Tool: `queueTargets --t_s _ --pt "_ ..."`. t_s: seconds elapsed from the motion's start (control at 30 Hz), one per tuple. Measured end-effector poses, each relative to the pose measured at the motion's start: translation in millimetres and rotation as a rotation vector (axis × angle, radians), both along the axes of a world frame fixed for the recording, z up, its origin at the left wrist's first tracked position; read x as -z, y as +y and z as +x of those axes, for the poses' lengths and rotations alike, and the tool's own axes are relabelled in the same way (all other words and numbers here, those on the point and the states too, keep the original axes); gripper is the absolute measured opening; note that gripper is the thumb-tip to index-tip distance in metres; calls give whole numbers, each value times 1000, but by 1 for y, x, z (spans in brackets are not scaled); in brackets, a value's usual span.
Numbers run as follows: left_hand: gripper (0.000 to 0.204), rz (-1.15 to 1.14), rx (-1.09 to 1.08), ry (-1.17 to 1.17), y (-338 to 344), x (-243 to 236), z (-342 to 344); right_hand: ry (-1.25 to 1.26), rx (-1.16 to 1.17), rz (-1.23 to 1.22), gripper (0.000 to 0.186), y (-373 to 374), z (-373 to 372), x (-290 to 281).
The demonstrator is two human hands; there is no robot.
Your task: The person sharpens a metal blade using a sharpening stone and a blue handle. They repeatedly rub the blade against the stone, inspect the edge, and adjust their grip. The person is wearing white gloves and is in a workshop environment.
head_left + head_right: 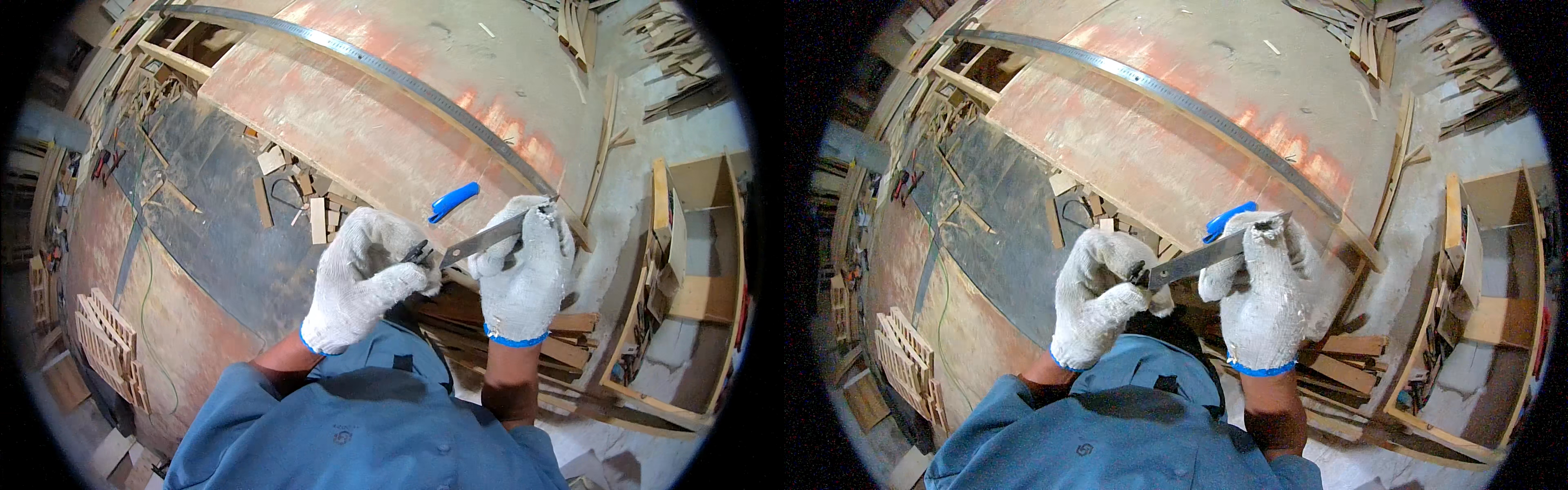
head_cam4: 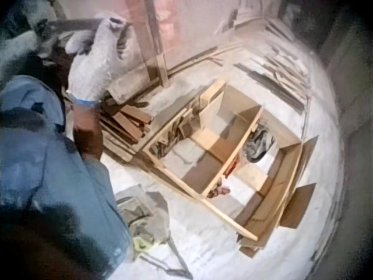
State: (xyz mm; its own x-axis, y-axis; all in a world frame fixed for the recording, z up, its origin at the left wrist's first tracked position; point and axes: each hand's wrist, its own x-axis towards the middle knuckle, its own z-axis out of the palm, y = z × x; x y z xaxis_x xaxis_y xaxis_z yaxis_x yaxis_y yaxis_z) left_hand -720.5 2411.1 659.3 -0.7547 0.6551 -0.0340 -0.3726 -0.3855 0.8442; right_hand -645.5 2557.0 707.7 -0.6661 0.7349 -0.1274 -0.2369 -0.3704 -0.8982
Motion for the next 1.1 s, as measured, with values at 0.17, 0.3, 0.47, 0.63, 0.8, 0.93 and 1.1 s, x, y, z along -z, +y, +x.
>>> queueTargets --t_s 0.17,0.3,0.47,0.63,0.8,0.93,1.1 --pt "37 -114 -203 396 0 9 2 -42 83 1 12 1 -4 6" --pt "39 -112 -231 412 6 11 6 -145 120 26 16 5 -3 5" --pt "37 -139 -258 585 15 10 8 -207 119 17 20 7 0 7" --pt "35 -164 -247 791 20 14 6 -252 153 41 21 8 2 10" --pt "31 -193 -191 711 26 14 9 -284 145 226 21 10 6 9" --pt "21 -235 -82 538 25 13 4 -306 201 247 17 8 4 17" --pt "19 -54 -37 47 31 22 10 -318 183 286 15 11 6 22"
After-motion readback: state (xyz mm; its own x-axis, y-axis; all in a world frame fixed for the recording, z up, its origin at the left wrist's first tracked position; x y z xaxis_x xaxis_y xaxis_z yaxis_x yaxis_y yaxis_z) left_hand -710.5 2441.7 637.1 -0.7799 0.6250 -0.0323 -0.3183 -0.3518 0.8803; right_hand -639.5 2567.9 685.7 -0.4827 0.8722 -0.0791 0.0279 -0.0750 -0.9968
